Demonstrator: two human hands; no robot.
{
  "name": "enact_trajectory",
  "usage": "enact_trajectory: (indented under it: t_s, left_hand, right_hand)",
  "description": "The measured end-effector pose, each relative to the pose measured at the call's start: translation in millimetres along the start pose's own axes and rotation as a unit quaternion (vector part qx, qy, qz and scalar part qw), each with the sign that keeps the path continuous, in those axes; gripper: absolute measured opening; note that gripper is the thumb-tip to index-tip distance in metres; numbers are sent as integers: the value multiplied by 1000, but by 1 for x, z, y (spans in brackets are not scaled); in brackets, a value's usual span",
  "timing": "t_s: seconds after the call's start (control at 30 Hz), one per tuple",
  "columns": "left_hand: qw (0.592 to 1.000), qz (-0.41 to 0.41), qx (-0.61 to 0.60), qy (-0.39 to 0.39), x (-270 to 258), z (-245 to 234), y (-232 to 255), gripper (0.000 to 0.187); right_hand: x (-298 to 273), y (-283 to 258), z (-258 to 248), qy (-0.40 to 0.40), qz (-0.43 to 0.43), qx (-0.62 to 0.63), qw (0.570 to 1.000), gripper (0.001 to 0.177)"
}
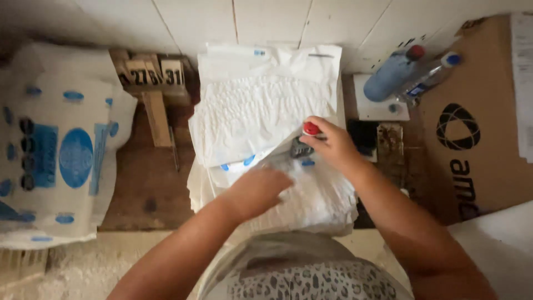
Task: Labeling plastic cheese bags with a handheld stamp
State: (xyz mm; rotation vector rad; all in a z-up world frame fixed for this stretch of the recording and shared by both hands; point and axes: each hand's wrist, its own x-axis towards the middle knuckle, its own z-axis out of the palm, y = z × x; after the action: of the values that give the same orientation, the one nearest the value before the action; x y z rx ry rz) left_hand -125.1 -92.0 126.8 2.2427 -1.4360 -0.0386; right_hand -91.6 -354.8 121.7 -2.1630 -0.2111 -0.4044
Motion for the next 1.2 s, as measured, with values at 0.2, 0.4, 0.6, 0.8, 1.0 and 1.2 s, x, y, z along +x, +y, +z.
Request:
enact_trajectory:
  t_s: [0.2,0.4,0.6,0.8,1.0,1.2]
  left_hand:
    - [984,-116,48,-125,-25,-45,-18,49]
    - [995,-29,94,-13,-43,-18,-59,4]
    - [962,-274,-3,-20,-10,-70,-50,16]
    - [932,-360,-26,29,-3,-88,-87,27]
    - [926,-365,87,38,-7,-51,-145,28]
    - [872,-332,293,206,-9,-18,-158,35]
  right_hand:
    - [-6,-10,-97,138,73,14,988,41]
    - [-33,18,-156,176,75,-187,963,41]
    - [-51,30,-147,143,20,-266,953,43]
    - [-61,72,-110,188,-17,-232,954,42]
    - [-34,41,-133,171,44,-122,977,39]
    - [-45,-61,-49,66,71,60,993,44]
